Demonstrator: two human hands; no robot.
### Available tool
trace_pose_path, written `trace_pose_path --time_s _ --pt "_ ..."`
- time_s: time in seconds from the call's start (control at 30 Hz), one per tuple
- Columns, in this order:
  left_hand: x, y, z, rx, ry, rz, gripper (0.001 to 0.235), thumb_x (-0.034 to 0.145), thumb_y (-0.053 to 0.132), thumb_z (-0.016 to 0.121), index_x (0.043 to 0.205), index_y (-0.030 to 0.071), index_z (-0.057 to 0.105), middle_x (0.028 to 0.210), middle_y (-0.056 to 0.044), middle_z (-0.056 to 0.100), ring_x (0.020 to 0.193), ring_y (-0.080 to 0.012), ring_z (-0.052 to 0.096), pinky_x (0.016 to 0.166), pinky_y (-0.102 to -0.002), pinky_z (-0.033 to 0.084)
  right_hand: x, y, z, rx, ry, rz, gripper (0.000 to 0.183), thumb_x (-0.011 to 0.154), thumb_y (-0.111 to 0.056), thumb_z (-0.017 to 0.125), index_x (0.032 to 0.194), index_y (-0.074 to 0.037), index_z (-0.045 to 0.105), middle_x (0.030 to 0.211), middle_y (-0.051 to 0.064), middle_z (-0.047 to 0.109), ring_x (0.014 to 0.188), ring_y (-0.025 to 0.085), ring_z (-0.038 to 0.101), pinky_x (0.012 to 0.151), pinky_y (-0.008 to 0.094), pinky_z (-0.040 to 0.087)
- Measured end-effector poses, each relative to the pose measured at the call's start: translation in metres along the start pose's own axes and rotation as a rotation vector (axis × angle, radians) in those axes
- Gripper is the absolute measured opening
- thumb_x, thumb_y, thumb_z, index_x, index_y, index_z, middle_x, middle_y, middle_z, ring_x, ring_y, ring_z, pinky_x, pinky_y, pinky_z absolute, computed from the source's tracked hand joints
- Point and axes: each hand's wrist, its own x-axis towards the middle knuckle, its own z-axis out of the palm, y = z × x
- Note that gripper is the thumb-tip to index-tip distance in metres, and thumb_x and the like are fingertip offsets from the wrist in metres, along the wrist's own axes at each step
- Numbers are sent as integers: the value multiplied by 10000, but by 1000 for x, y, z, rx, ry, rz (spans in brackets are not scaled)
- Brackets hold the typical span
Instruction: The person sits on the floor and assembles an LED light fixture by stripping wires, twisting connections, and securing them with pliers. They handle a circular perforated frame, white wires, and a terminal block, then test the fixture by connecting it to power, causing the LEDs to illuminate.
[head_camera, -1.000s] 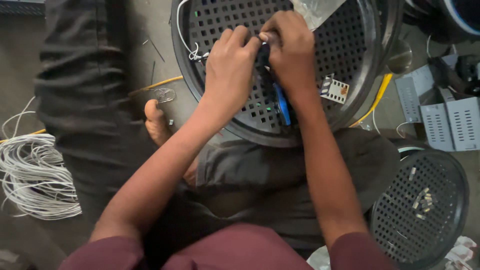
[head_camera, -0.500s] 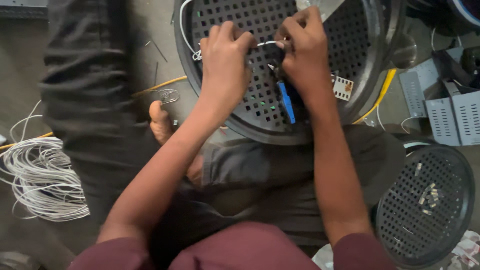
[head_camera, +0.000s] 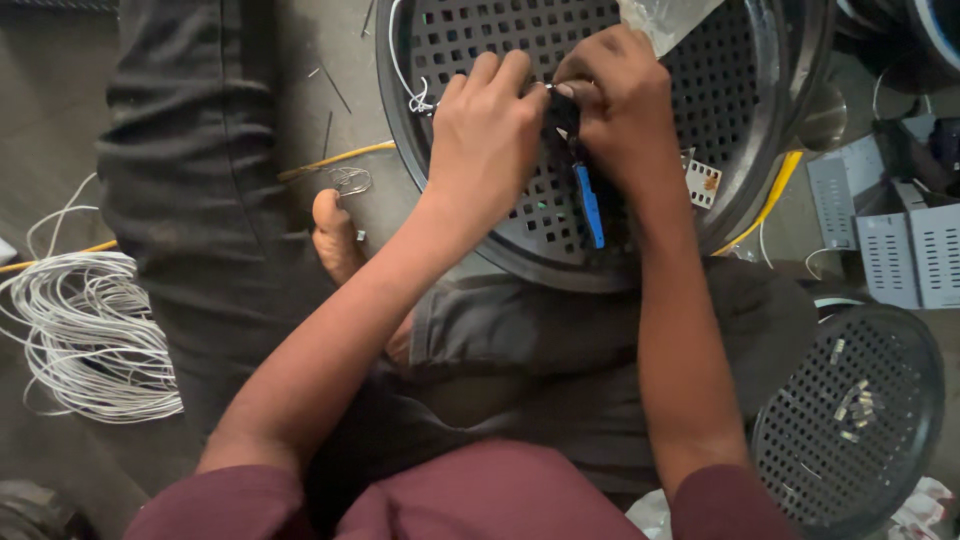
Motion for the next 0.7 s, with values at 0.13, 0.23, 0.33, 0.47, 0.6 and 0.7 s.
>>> trace_pose_path --time_s 0.13,0.23,0.33,0.47,0.6,0.7 --pt "3 0 -1 -9 -11 -13 116 756 48 692 868 71 712 993 -78 583 977 -276 569 762 -407 442 -3 3 4 -27 18 -7 103 896 12 688 966 -53 650 999 87 630 1046 331 586 917 452 461" --pt "2 1 1 -1 -51 -4 92 748 48 707 836 75 703 988 -58 584 981 -268 573 764 -406 443 -3 2 12 -153 53 65 126 851 -34 706 951 -99 665 986 42 635 1011 310 574 859 461 402" --pt "3 0 2 12 -63 4 120 695 51 722 811 72 697 986 -53 590 973 -272 579 758 -403 454 6 1 22 -182 93 103 162 813 -34 689 953 -111 662 989 24 631 996 299 566 830 451 382" --pt "6 5 -1 3 -62 5 202 611 66 742 808 57 701 974 -69 592 963 -295 585 754 -419 477 12 -6 20 -164 138 141 124 851 -81 723 960 -114 674 994 25 649 988 292 585 836 444 414" --pt "7 4 -5 -50 -10 -44 272 630 10 715 901 38 704 999 -83 606 958 -298 602 776 -413 514 1 -17 -6 260 156 434 217 895 -252 689 1039 -104 622 1035 45 611 929 210 645 851 398 531" --pt "7 4 -2 -56 -8 -121 253 702 -4 710 949 49 694 972 -83 616 950 -301 617 781 -423 525 -22 -20 -45 -10 -158 479 466 964 -442 763 1170 -50 617 1058 144 618 980 300 620 877 473 512"
